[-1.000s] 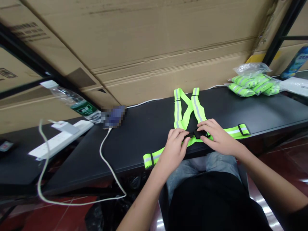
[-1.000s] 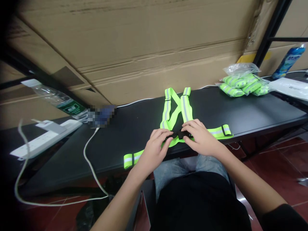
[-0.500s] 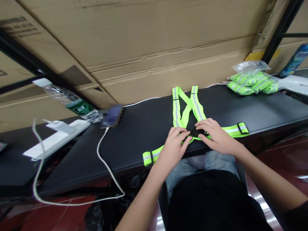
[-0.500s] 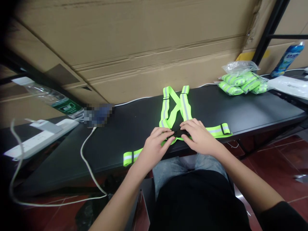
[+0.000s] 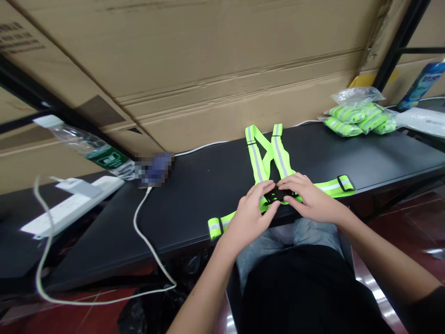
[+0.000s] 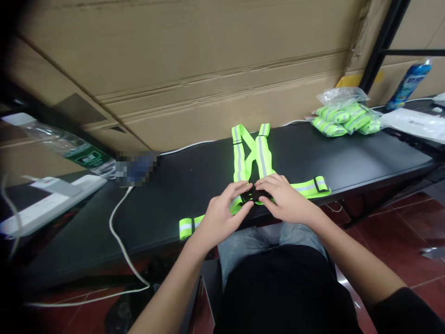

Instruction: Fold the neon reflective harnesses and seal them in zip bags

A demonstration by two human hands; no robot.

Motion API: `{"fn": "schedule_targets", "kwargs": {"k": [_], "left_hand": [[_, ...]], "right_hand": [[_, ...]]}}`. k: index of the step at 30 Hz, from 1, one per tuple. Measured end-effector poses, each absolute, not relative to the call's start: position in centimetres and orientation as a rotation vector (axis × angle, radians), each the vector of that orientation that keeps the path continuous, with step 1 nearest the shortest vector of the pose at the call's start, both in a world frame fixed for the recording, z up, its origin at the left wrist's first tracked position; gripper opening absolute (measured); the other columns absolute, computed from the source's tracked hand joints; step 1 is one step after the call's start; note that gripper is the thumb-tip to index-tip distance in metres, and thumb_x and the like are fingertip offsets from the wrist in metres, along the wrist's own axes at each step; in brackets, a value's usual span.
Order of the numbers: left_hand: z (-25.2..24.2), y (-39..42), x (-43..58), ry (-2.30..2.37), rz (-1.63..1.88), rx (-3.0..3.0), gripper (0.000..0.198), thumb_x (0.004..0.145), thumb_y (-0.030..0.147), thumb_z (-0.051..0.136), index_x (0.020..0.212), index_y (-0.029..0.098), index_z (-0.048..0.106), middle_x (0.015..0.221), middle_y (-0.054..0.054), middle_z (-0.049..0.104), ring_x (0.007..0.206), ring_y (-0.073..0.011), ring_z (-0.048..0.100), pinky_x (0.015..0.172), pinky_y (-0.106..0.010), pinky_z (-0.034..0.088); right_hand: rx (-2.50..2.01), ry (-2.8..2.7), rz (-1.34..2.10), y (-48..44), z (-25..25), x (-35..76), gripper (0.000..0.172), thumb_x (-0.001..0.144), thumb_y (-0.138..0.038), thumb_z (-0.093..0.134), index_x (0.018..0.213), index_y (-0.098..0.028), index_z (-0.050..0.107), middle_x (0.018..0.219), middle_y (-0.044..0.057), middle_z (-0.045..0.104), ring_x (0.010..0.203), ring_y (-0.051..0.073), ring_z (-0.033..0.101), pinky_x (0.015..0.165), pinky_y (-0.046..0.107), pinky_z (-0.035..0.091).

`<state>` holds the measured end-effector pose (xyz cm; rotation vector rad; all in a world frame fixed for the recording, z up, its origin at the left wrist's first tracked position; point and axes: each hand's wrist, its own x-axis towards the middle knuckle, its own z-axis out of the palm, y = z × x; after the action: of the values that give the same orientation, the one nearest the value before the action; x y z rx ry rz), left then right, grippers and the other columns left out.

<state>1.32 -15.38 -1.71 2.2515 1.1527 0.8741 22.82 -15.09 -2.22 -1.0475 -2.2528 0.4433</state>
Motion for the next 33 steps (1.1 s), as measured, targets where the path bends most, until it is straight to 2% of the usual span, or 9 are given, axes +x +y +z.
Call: {"fn": "schedule_targets", "kwargs": {"k": [5, 9, 11, 14, 18, 24, 28, 30, 33], "left_hand": [[-1.5, -15.6, 0.6, 1.100, 0.826, 2.225, 0.042, 0.095, 0.020, 0.051, 0.137, 0.024, 0.052, 0.136, -0.009, 0.065, 0.127, -0.0244, 0.062, 0.104, -0.042, 0.054], [-1.8, -14.9, -0.5, 1.188, 1.020, 2.018, 0.031, 0.083, 0.031, 0.073, 0.112, 0.021, 0.071, 0.139, -0.009, 0.062, 0.119, -0.0267, 0.067, 0.097, -0.041, 0.060], [-1.9, -14.6, -0.9, 1.303, 1.057, 1.992, 0.027, 0.075, 0.034, 0.081, 0.098, 0.020, 0.077, 0.124, -0.009, 0.070, 0.107, -0.0263, 0.072, 0.093, -0.042, 0.062], [-1.9, -14.6, -1.0, 1.400, 1.003, 2.097, 0.015, 0.074, 0.031, 0.083, 0.085, 0.023, 0.080, 0.091, -0.004, 0.077, 0.091, -0.0240, 0.073, 0.089, -0.043, 0.062], [-2.1, -14.8, -0.4, 1.276, 1.046, 2.178, 0.007, 0.077, 0.027, 0.082, 0.082, 0.023, 0.080, 0.081, -0.002, 0.078, 0.085, -0.0222, 0.071, 0.080, -0.037, 0.061], [-2.1, -15.1, 0.7, 1.262, 1.037, 2.325, 0.005, 0.083, 0.025, 0.076, 0.082, 0.021, 0.078, 0.084, -0.003, 0.077, 0.088, -0.0223, 0.070, 0.082, -0.036, 0.060], [-0.8, -16.1, 1.6, 1.653, 0.821, 2.490, 0.020, 0.085, 0.034, 0.072, 0.094, 0.017, 0.074, 0.100, -0.010, 0.073, 0.104, -0.0331, 0.064, 0.086, -0.050, 0.057], [-0.2, -16.4, 2.4, 1.695, 0.837, 2.588, 0.029, 0.087, 0.035, 0.068, 0.106, 0.014, 0.071, 0.113, -0.015, 0.068, 0.116, -0.0366, 0.058, 0.094, -0.054, 0.053], [0.1, -16.4, 4.1, 1.417, 0.866, 2.733, 0.034, 0.093, 0.033, 0.059, 0.118, 0.012, 0.066, 0.129, -0.016, 0.062, 0.135, -0.0337, 0.046, 0.111, -0.050, 0.043]], "right_hand": [[-1.081, -2.226, 0.468, -14.8, -2.4, 23.4, 0.027, 0.097, -0.029, 0.057, 0.121, -0.023, 0.067, 0.136, 0.010, 0.063, 0.129, 0.029, 0.056, 0.108, 0.057, 0.044], [-1.087, -2.102, 0.567, -14.5, -2.7, 23.9, 0.027, 0.089, -0.034, 0.071, 0.112, -0.021, 0.074, 0.137, 0.013, 0.063, 0.125, 0.028, 0.062, 0.110, 0.051, 0.048], [-1.043, -2.067, 0.586, -14.3, -2.9, 24.0, 0.024, 0.086, -0.034, 0.075, 0.106, -0.021, 0.077, 0.131, 0.013, 0.067, 0.120, 0.027, 0.065, 0.108, 0.048, 0.051], [-1.001, -2.049, 0.569, -14.3, -3.1, 23.9, 0.023, 0.085, -0.034, 0.076, 0.104, -0.021, 0.079, 0.124, 0.012, 0.071, 0.113, 0.027, 0.069, 0.102, 0.046, 0.055], [-0.958, -2.103, 0.541, -14.0, -2.9, 23.8, 0.022, 0.086, -0.032, 0.075, 0.105, -0.021, 0.079, 0.114, 0.010, 0.075, 0.103, 0.025, 0.072, 0.095, 0.044, 0.058], [-0.993, -2.188, 0.473, -13.9, -3.0, 23.2, 0.027, 0.090, -0.035, 0.071, 0.114, -0.023, 0.076, 0.117, 0.009, 0.075, 0.111, 0.026, 0.068, 0.100, 0.047, 0.055], [-0.939, -2.278, 0.294, -15.1, -1.7, 23.4, 0.032, 0.094, -0.036, 0.065, 0.122, -0.021, 0.071, 0.128, 0.011, 0.069, 0.125, 0.027, 0.059, 0.108, 0.049, 0.048], [-0.916, -2.266, 0.172, -15.6, -0.4, 24.8, 0.028, 0.095, -0.032, 0.061, 0.120, -0.023, 0.071, 0.127, 0.010, 0.069, 0.127, 0.027, 0.057, 0.109, 0.049, 0.046], [-1.065, -2.227, 0.046, -16.0, 1.1, 28.8, 0.031, 0.090, -0.037, 0.068, 0.118, -0.026, 0.072, 0.128, 0.009, 0.068, 0.126, 0.030, 0.057, 0.107, 0.052, 0.046]]}}
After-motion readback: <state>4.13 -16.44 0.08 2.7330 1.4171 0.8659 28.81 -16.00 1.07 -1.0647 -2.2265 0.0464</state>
